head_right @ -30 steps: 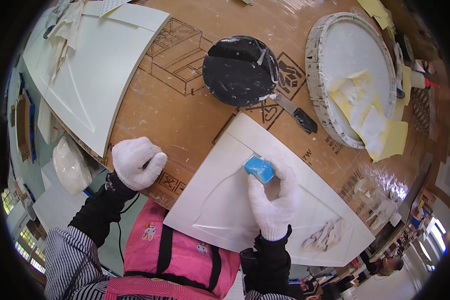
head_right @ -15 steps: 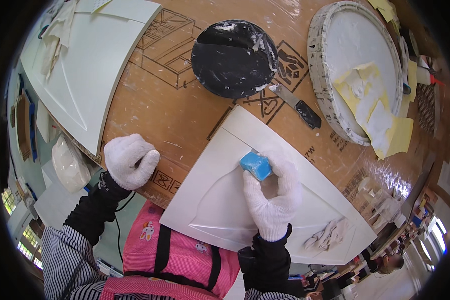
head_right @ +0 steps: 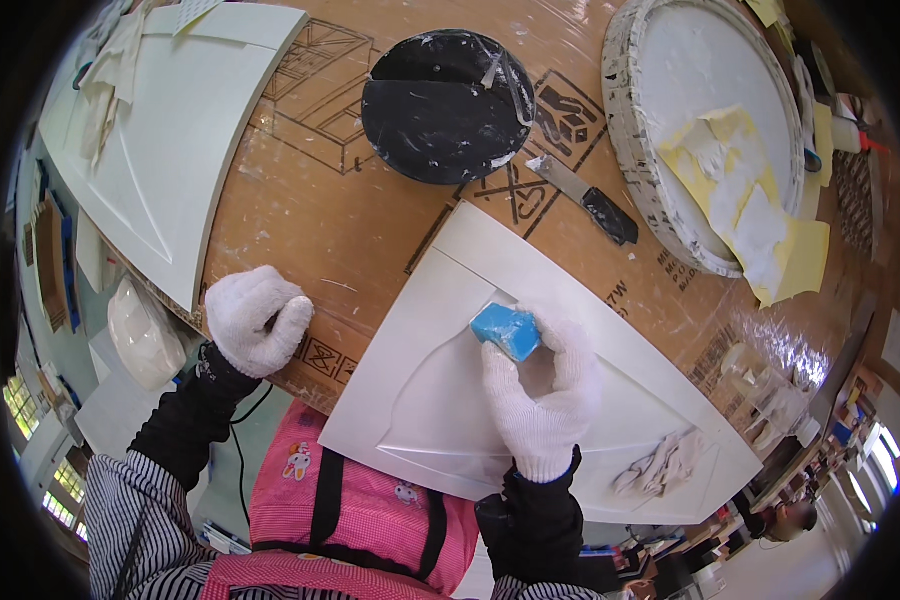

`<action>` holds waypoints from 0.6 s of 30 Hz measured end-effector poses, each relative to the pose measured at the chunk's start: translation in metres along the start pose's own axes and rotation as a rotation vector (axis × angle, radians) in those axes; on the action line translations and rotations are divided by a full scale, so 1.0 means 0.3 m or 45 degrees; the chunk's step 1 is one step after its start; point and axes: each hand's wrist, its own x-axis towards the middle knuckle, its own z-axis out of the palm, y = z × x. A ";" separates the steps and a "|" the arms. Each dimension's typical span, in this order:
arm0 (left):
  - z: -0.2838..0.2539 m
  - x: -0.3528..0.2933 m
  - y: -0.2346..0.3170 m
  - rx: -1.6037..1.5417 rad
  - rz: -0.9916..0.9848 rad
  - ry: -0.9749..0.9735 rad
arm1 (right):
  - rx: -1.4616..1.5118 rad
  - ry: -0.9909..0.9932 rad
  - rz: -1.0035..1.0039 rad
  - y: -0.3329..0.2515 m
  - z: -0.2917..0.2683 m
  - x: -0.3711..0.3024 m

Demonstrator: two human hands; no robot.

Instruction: Sanding and wiping a white wooden cabinet door or panel using a sanding sponge.

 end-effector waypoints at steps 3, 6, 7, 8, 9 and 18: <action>0.000 0.002 0.003 -0.001 -0.010 -0.004 | 0.103 0.081 0.143 -0.022 0.015 0.020; -0.007 0.005 0.012 0.012 -0.002 -0.010 | 0.006 0.076 0.166 -0.039 0.008 0.024; -0.005 0.004 0.007 0.012 -0.007 -0.012 | -0.069 0.081 0.142 -0.039 0.012 0.024; -0.003 0.001 0.001 0.009 -0.012 -0.014 | -0.072 0.078 0.145 -0.031 0.007 0.020; -0.001 -0.001 -0.005 0.001 -0.014 -0.012 | -0.120 0.008 0.041 -0.016 -0.004 0.014; -0.007 0.000 -0.002 0.021 -0.034 0.008 | 0.221 0.079 0.331 -0.087 -0.007 0.039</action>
